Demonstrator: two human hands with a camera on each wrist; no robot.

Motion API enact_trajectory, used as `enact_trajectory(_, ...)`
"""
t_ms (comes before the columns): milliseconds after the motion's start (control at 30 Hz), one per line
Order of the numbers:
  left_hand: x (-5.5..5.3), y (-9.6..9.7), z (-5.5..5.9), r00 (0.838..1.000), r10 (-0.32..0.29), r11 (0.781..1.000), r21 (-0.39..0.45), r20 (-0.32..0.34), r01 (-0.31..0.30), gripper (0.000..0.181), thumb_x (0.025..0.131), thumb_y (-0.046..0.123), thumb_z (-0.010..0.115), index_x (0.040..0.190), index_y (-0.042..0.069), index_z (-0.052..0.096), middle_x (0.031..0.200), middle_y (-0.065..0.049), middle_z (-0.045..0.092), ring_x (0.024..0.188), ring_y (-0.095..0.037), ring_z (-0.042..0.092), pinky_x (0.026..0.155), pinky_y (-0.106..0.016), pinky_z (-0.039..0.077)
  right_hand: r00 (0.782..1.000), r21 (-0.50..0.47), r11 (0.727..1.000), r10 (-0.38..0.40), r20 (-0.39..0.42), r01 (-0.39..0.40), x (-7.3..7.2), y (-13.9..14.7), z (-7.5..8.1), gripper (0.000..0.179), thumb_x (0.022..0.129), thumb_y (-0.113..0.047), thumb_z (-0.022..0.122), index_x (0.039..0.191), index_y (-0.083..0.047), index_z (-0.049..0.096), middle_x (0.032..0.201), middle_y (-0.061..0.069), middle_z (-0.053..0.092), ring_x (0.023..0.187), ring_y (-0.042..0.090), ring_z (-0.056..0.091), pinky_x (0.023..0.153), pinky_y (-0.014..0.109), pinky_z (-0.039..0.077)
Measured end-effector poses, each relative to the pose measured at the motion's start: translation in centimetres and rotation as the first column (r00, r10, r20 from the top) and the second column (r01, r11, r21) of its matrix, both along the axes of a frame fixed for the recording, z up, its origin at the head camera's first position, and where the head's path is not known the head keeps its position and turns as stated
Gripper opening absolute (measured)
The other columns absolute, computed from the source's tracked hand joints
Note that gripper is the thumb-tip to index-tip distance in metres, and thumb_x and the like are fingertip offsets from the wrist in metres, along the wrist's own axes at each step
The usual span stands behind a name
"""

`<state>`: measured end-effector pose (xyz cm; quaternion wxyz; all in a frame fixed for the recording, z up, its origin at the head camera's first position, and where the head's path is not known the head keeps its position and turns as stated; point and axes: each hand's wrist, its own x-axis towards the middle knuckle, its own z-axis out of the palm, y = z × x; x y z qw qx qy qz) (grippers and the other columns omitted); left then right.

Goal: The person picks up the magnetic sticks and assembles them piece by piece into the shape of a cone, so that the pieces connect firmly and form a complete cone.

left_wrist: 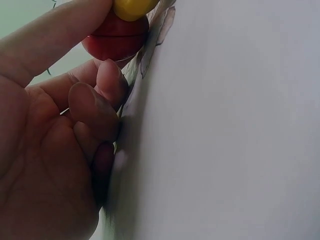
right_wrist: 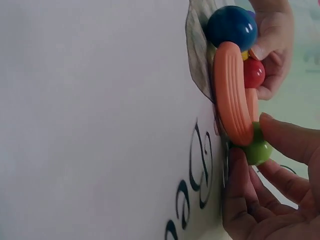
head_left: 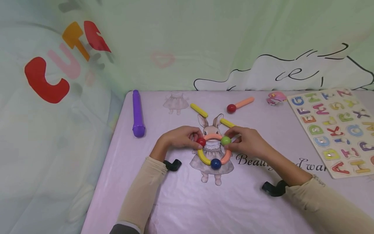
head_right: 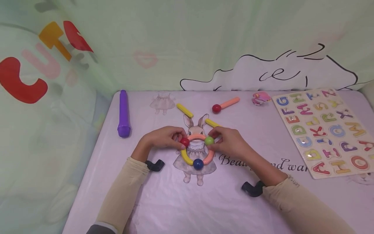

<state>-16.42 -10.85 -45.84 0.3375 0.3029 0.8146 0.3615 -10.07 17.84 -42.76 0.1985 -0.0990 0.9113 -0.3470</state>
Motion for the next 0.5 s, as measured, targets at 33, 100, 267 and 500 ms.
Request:
enact_trajectory(33, 0.0, 0.0, 0.1, 1.0, 0.001, 1.0, 0.001, 0.002, -0.001, 0.029, 0.088, 0.029, 0.08, 0.111, 0.016, 0.067, 0.081, 0.001, 0.058, 0.074, -0.01, 0.051, 0.07, -0.024, 0.041, 1.0, 0.002, 1.0, -0.009, -0.003, 0.009, -0.1, 0.1, 0.1, 0.045, 0.086, -0.031, 0.083, 0.124, -0.011, 0.067, 0.114, 0.009, 0.071, 0.094, 0.023, 0.064, 0.078, 0.031, 0.052)
enact_trajectory(100, 0.0, 0.0, 0.2, 1.0, 0.003, 1.0, 0.001, -0.001, -0.003, 0.029, 0.088, 0.029, 0.08, 0.11, 0.016, 0.066, 0.081, 0.001, 0.058, 0.074, -0.01, 0.051, 0.07, -0.024, 0.041, 0.999, 0.003, 0.999, -0.035, -0.011, 0.035, -0.3, 0.5, 0.4, 0.045, 0.087, -0.031, 0.082, 0.124, -0.011, 0.067, 0.112, 0.008, 0.071, 0.095, 0.024, 0.063, 0.08, 0.032, 0.052)
enact_trajectory(267, 0.1, -0.1, 0.2, 1.0, 0.009, 1.0, 0.004, -0.001, -0.009, 0.03, 0.088, 0.029, 0.08, 0.11, 0.016, 0.066, 0.082, 0.001, 0.058, 0.075, -0.01, 0.051, 0.071, -0.024, 0.041, 0.994, 0.025, 0.995, -0.099, -0.052, 0.1, -1.1, 1.4, 1.2, 0.043, 0.091, -0.031, 0.078, 0.126, -0.01, 0.066, 0.112, 0.01, 0.072, 0.099, 0.027, 0.062, 0.08, 0.034, 0.051)
enact_trajectory(500, 0.1, -0.1, 0.2, 1.0, 0.009, 1.0, 0.005, 0.002, -0.009, 0.03, 0.088, 0.03, 0.08, 0.11, 0.016, 0.066, 0.083, 0.002, 0.058, 0.075, -0.01, 0.051, 0.071, -0.024, 0.041, 0.982, 0.058, 0.986, -0.147, -0.118, 0.155, -2.1, 2.5, 1.2, 0.042, 0.092, -0.032, 0.077, 0.124, -0.008, 0.067, 0.109, 0.013, 0.071, 0.098, 0.028, 0.058, 0.075, 0.032, 0.048)
